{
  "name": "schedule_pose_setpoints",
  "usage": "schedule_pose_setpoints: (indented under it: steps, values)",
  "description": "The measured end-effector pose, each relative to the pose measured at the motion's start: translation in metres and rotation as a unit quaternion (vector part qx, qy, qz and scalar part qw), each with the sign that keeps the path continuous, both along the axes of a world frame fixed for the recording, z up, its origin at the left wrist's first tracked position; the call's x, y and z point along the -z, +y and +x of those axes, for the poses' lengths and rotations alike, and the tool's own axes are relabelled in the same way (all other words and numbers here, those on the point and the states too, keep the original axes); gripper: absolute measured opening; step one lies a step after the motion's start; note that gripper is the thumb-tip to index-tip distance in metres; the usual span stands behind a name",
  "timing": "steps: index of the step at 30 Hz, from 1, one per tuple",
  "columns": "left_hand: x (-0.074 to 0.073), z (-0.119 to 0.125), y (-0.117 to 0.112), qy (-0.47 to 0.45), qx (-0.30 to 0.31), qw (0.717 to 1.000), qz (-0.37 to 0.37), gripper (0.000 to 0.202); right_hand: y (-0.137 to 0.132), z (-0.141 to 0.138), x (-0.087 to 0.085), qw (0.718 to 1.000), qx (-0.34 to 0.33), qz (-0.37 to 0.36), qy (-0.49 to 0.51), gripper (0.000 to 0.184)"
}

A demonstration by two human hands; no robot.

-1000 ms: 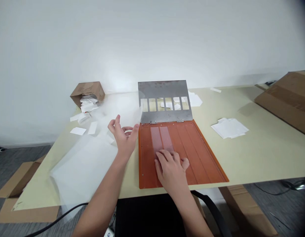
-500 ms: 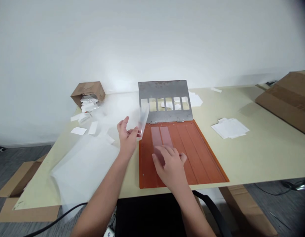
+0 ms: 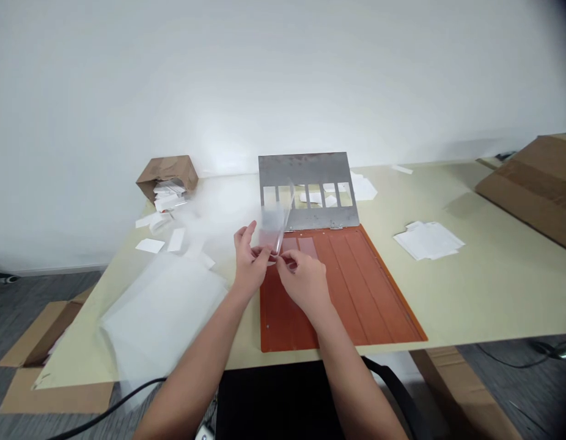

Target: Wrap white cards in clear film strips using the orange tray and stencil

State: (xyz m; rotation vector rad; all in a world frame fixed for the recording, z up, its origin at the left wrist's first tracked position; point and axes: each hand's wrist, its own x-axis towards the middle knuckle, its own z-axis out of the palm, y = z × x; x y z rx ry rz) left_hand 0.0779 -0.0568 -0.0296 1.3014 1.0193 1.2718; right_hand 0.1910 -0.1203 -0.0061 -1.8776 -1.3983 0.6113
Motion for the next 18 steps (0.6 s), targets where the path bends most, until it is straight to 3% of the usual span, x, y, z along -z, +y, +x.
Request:
schedule_pose_setpoints:
  steps: [8, 10, 14, 18]
  values:
    - [0.003, 0.000, 0.000, 0.012, 0.012, 1.000, 0.021, 0.057, 0.002, 0.001, 0.002, 1.000, 0.009, 0.004, 0.002, 0.018]
    - [0.003, -0.002, 0.001, 0.024, -0.010, 0.998, 0.049, 0.052, 0.002, 0.000, 0.002, 1.000, 0.021, 0.001, -0.008, 0.017]
    - [0.001, -0.007, 0.009, 0.062, -0.092, 0.989, 0.096, 0.020, 0.001, -0.001, 0.002, 0.999, 0.037, -0.011, -0.015, 0.015]
    - [0.000, -0.016, 0.017, 0.076, -0.090, 0.987, 0.106, 0.023, 0.002, -0.002, 0.001, 0.999, 0.040, -0.023, -0.013, 0.015]
